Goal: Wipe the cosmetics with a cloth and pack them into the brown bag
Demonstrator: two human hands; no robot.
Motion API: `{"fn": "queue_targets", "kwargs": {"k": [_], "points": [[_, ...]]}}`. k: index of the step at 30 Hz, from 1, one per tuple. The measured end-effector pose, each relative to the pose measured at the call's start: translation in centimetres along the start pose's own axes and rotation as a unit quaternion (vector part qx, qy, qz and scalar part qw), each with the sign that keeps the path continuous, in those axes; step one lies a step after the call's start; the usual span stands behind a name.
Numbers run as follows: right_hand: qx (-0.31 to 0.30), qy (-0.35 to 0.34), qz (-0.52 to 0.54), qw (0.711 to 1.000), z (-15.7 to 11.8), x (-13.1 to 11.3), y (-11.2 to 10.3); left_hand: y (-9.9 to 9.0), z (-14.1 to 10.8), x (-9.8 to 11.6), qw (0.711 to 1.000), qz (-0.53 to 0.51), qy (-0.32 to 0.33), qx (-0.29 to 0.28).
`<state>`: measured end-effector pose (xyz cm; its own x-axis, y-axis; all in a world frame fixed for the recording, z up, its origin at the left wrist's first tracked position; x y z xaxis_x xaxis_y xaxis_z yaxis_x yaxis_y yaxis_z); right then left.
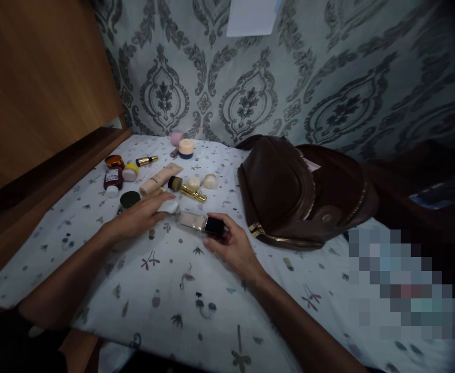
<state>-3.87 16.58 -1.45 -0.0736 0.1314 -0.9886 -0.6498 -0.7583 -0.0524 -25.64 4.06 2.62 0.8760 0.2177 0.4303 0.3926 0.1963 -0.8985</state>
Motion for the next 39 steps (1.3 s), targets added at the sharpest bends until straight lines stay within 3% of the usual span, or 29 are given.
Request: {"fn": "queue_targets", "kwargs": {"k": [3,5,8,11,14,19,23,27,30,32,34,39], "points": [[-0.007,0.02,0.016,1.0,0.0,0.3,0.2,0.2,0.2,1.2,0.995,-0.025,-0.004,0.095],[-0.013,0.025,0.009,1.0,-0.2,0.4,0.3,0.9,0.0,2.6,0.99,-0.026,0.042,0.131],[-0.009,-0.014,-0.042,0.999,-0.4,0.5,0.3,2.6,-0.6,4.8,0.982,-0.011,0.133,0.137],[0.001,-0.066,-0.096,0.993,-0.5,0.6,0.3,3.7,-1.0,6.2,0.976,0.027,0.166,0.138],[0.005,-0.09,-0.116,0.989,-0.5,0.6,0.3,3.4,-0.7,5.9,0.981,0.045,0.124,0.142],[0.012,-0.12,-0.164,0.979,-0.5,-0.1,0.2,2.2,0.4,2.6,0.991,0.048,0.001,0.124],[0.021,-0.142,-0.192,0.971,-0.5,-0.5,0.1,2.1,0.5,1.7,0.988,0.02,-0.014,0.15],[0.03,-0.127,-0.173,0.976,-0.5,-0.5,0.1,2.2,-0.6,4.3,0.974,-0.015,0.099,0.204],[0.018,-0.104,-0.165,0.981,-0.5,-0.5,0.1,2.7,-1.6,6.3,0.956,0.014,0.217,0.195],[0.013,-0.093,-0.157,0.983,-0.4,-0.6,0.1,3.1,-1.7,6.7,0.951,0.045,0.244,0.185],[0.014,-0.079,-0.143,0.986,-0.3,-0.6,0.0,3.3,-1.3,6.1,0.958,0.063,0.215,0.179],[0.022,-0.034,-0.102,0.994,-0.1,-0.3,0.0,2.8,0.1,3.1,0.981,0.051,0.069,0.174]]}}
Point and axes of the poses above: each hand's wrist, its own z-axis towards the middle knuckle, its own y-axis out of the palm, x = y × z, the point moved 2 cm from there along z, towards the middle knuckle, and after that the axes turned 7 degrees about -y, right-handed, at the moved point
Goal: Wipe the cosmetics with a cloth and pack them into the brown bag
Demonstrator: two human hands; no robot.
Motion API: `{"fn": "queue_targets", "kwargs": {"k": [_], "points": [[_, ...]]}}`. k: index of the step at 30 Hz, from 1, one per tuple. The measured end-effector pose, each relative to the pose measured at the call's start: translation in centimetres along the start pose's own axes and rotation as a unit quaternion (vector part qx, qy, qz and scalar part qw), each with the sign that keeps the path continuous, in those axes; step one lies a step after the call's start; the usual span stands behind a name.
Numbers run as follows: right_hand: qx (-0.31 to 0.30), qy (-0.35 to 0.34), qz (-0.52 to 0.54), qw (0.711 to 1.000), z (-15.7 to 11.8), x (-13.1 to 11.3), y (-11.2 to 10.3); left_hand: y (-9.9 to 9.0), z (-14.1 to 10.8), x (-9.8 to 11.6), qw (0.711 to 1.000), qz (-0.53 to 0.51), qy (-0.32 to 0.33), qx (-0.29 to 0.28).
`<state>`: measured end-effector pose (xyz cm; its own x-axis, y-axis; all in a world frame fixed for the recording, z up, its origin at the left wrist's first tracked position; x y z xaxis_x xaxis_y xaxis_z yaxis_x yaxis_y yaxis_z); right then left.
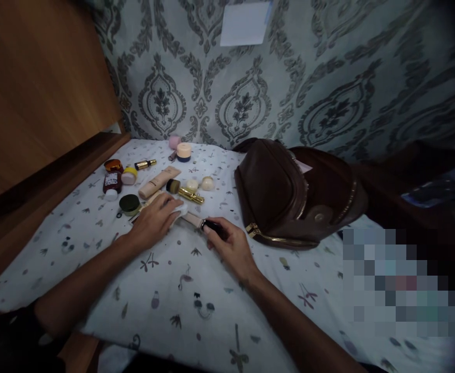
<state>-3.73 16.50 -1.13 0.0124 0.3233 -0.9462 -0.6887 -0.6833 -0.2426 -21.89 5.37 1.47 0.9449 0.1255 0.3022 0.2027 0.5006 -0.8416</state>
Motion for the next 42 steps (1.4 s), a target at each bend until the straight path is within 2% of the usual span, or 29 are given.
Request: {"fn": "queue_targets", "kwargs": {"k": [5,10,12,19,25,27,30,35,39,42], "points": [[0.01,0.019,0.036,0.999,0.1,0.2,-0.1,0.3,0.2,-1.0,0.995,-0.069,-0.047,-0.057],[0.018,0.012,0.128,0.992,0.1,0.2,0.1,0.3,0.0,-0.4,0.983,-0.146,-0.086,-0.068],[0.03,0.0,0.135,0.99,0.0,-0.2,0.0,0.2,-0.1,0.1,0.974,-0.181,-0.107,-0.085],[0.081,-0.13,-0.014,0.988,-0.6,-2.3,-1.4,0.7,-0.5,1.2,0.922,-0.317,-0.164,-0.149],[0.068,-0.129,-0.02,0.989,-0.7,-2.6,-1.3,1.5,-0.9,1.1,0.864,-0.399,-0.213,-0.222],[0.067,-0.128,-0.007,0.989,-0.6,-2.6,-1.2,1.5,-1.0,1.3,0.853,-0.414,-0.211,-0.237],[0.064,-0.117,0.023,0.991,-0.5,-2.2,-1.2,1.4,-0.8,1.6,0.863,-0.405,-0.189,-0.236],[0.028,-0.053,0.063,0.996,-0.5,-1.2,-0.7,0.9,-0.5,2.2,0.916,-0.321,-0.112,-0.214],[0.016,-0.033,0.068,0.997,-0.6,-1.0,-0.2,0.6,-0.6,2.6,0.965,-0.212,-0.053,-0.146],[0.025,-0.045,0.057,0.997,-0.5,-1.4,0.2,-0.2,-0.3,3.2,0.975,-0.203,-0.03,-0.086]]}}
Point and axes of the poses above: each hand's wrist, its own z-axis towards the middle knuckle, its own y-axis out of the palm, x = y × z, the point moved 2 cm from there along z, towards the middle knuckle, and after that the axes turned 7 degrees about -y, right-handed, at the moved point
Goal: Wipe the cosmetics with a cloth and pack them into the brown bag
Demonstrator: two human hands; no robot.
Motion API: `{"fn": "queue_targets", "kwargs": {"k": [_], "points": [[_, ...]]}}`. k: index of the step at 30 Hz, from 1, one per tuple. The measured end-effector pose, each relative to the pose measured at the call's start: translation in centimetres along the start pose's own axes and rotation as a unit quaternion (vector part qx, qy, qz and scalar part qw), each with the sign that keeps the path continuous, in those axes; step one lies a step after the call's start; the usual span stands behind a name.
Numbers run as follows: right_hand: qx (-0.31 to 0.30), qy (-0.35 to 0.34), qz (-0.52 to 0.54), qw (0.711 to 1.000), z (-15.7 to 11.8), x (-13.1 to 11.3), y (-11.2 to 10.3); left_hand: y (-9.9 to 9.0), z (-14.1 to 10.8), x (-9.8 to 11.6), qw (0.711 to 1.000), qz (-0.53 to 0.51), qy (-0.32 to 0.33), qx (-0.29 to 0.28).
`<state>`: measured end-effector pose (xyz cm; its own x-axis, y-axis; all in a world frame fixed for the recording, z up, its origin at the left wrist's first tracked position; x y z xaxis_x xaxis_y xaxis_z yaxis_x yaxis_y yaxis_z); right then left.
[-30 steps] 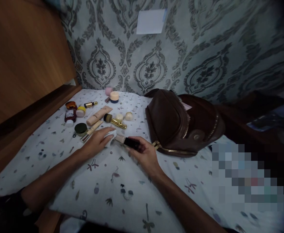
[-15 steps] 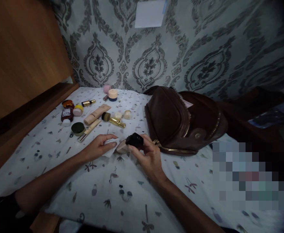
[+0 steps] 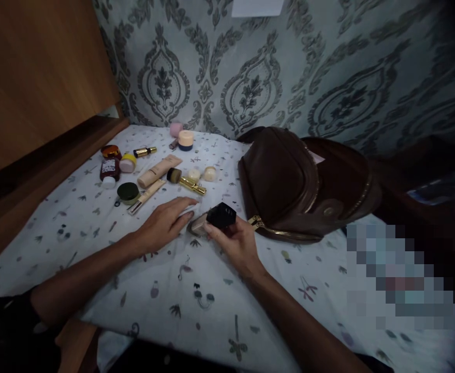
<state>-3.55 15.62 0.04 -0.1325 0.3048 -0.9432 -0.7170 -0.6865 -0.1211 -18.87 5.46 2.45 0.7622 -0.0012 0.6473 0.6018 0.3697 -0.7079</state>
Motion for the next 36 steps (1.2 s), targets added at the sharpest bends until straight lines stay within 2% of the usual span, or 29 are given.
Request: {"fn": "queue_targets", "kwargs": {"k": [3,7,12,18,25,28,30,33,36], "points": [[-0.006,-0.014,-0.017,1.0,0.2,-0.2,0.7,-1.2,0.7,1.5,0.998,-0.036,0.038,0.025],[-0.028,-0.025,-0.033,0.999,0.3,0.1,1.4,-2.6,1.8,3.0,0.997,-0.031,0.069,0.008],[-0.076,-0.001,-0.088,0.993,0.2,0.9,1.7,-2.8,1.9,2.7,0.997,-0.032,0.063,0.021],[-0.087,-0.007,-0.104,0.991,0.3,0.8,1.7,-2.3,1.5,2.7,0.996,-0.002,0.072,0.057],[-0.103,0.001,-0.093,0.99,0.2,0.6,1.6,-1.9,1.3,1.8,0.992,-0.091,0.029,0.079],[-0.102,-0.001,-0.071,0.992,0.2,0.5,1.5,-2.5,1.1,1.5,0.984,-0.099,-0.027,0.146],[-0.096,-0.011,-0.077,0.992,0.2,0.3,1.4,-3.0,0.8,1.9,0.975,-0.067,-0.033,0.21],[-0.103,-0.025,-0.086,0.991,0.2,-0.3,1.2,-3.3,0.6,3.0,0.962,0.004,0.028,0.272],[-0.123,-0.04,-0.088,0.988,0.0,-1.0,1.1,-3.0,0.8,3.7,0.956,0.069,0.096,0.268]]}}
Point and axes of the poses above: each hand's wrist, its own z-axis towards the middle knuckle, its own y-axis out of the palm, x = y × z, the point moved 2 cm from there along z, towards the middle knuckle, and after that the axes turned 7 degrees about -y, right-handed, at the moved point
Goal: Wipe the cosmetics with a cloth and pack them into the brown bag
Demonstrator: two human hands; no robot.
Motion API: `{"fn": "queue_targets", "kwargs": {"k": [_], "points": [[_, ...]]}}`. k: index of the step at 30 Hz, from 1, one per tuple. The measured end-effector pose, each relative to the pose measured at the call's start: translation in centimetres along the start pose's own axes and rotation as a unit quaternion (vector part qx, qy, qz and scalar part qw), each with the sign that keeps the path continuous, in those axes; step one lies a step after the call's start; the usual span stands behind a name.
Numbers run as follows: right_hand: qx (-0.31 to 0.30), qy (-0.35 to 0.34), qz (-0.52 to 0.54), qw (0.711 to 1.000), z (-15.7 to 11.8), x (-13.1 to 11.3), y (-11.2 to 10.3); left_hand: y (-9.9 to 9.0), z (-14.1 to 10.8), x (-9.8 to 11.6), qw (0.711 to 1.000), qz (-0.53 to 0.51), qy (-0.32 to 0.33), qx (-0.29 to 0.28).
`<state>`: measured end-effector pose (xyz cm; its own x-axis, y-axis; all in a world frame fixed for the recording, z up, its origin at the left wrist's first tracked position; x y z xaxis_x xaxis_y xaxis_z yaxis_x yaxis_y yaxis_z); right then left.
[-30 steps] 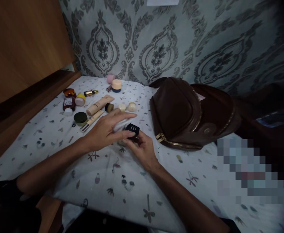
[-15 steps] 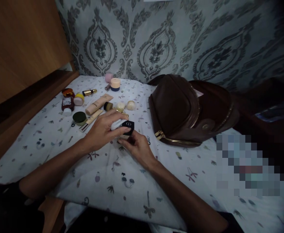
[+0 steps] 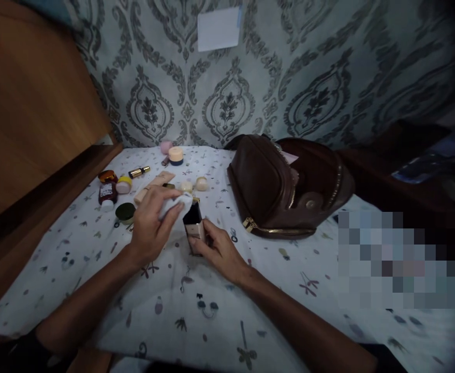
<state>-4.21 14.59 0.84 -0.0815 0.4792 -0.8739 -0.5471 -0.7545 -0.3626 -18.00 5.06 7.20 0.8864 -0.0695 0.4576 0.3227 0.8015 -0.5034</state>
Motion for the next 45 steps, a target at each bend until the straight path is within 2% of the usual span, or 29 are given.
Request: {"fn": "queue_targets", "kwargs": {"k": [4,9,15,20,24,31,34,39,45], "points": [[-0.023,-0.025,-0.001,0.999,-0.2,-0.4,-0.1,0.6,-0.2,-0.2,0.997,0.029,0.064,-0.037],[-0.04,-0.012,0.01,0.999,-0.3,-0.4,-0.1,0.7,-1.2,-1.1,0.995,0.033,0.09,-0.032],[-0.069,0.03,0.116,0.99,-0.2,-0.4,0.1,0.9,-2.5,-1.3,0.985,0.068,0.153,-0.033],[-0.027,0.042,0.127,0.991,-0.2,0.2,0.1,1.7,-3.3,-0.3,0.971,0.07,0.225,-0.045],[0.001,0.018,0.083,0.996,-0.2,0.3,-0.1,1.7,-3.3,-0.5,0.976,0.058,0.205,-0.052],[0.026,-0.045,0.031,0.998,-0.5,-0.2,-0.3,0.2,-1.8,-1.3,0.998,0.011,0.054,-0.026],[0.028,-0.054,-0.04,0.997,-0.6,-0.2,-0.2,0.1,-1.6,-1.2,0.999,0.003,0.027,-0.037],[0.071,-0.072,-0.132,0.986,-1.0,0.1,0.0,0.5,-2.0,-1.6,0.997,0.041,0.043,-0.058],[0.08,-0.052,-0.156,0.983,-1.0,1.1,0.1,1.4,-3.2,-0.7,0.982,0.094,0.134,-0.093]]}}
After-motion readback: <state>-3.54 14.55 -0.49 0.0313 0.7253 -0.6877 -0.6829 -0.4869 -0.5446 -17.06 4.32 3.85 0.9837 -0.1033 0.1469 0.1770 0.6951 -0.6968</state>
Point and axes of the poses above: each hand's wrist, its own z-axis towards the middle knuckle, its own y-axis out of the palm, x = y × z, the point moved 2 cm from there along z, towards the middle knuckle, and after that the axes turned 7 degrees about -y, right-handed, at the moved point
